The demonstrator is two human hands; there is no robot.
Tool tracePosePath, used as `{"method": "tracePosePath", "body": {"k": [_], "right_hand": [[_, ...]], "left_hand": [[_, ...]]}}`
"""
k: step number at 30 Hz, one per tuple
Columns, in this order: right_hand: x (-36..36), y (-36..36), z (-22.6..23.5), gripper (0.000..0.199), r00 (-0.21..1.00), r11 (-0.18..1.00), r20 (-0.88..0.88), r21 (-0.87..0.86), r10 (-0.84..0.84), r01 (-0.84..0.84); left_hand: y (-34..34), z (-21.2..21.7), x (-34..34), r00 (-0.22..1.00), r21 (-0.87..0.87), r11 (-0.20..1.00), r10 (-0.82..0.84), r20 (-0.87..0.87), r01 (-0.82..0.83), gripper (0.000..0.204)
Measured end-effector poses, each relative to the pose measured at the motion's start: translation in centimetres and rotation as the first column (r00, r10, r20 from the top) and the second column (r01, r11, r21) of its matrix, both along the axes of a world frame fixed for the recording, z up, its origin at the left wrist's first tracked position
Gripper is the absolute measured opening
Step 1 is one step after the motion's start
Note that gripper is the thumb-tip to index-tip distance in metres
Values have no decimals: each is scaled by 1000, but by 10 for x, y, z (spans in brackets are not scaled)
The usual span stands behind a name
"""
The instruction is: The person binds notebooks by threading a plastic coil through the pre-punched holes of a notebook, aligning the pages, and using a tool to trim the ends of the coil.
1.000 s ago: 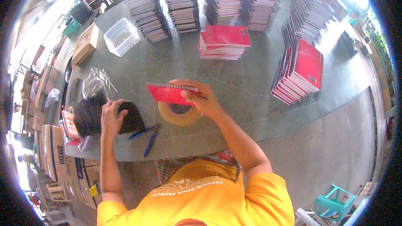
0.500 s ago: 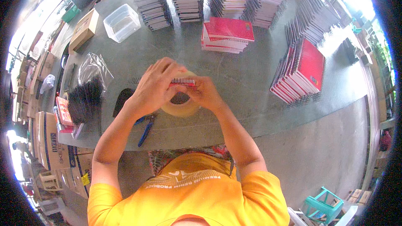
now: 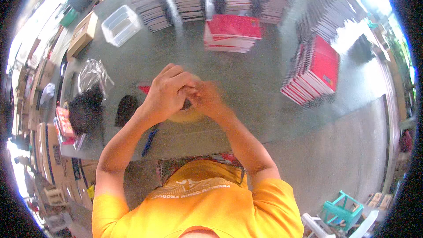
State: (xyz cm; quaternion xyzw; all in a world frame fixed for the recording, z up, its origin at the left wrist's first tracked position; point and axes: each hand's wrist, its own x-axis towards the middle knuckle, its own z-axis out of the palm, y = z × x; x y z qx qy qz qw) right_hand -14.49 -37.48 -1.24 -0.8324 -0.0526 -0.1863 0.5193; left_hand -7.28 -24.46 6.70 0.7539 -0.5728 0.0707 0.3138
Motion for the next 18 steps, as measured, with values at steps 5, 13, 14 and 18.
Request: {"method": "tracePosePath", "body": {"k": [5,13,14,18], "right_hand": [[7,7,9,13,994,974,81,210,67,-83],[7,19,26,30,996,507,1,861,-84,42],[-2,25,37,34,997,320,-24,948,73,0],[-21,-16,75,36,986,721,23,685,-165,104]], "left_hand": [[15,15,1,991,136,983,129,-27,-124,18],[51,31,-5,917,91,912,398,36,-400,23],[45,27,-19,929,72,929,356,100,-363,23],[25,52,-63,969,57,994,-99,224,89,28]]}}
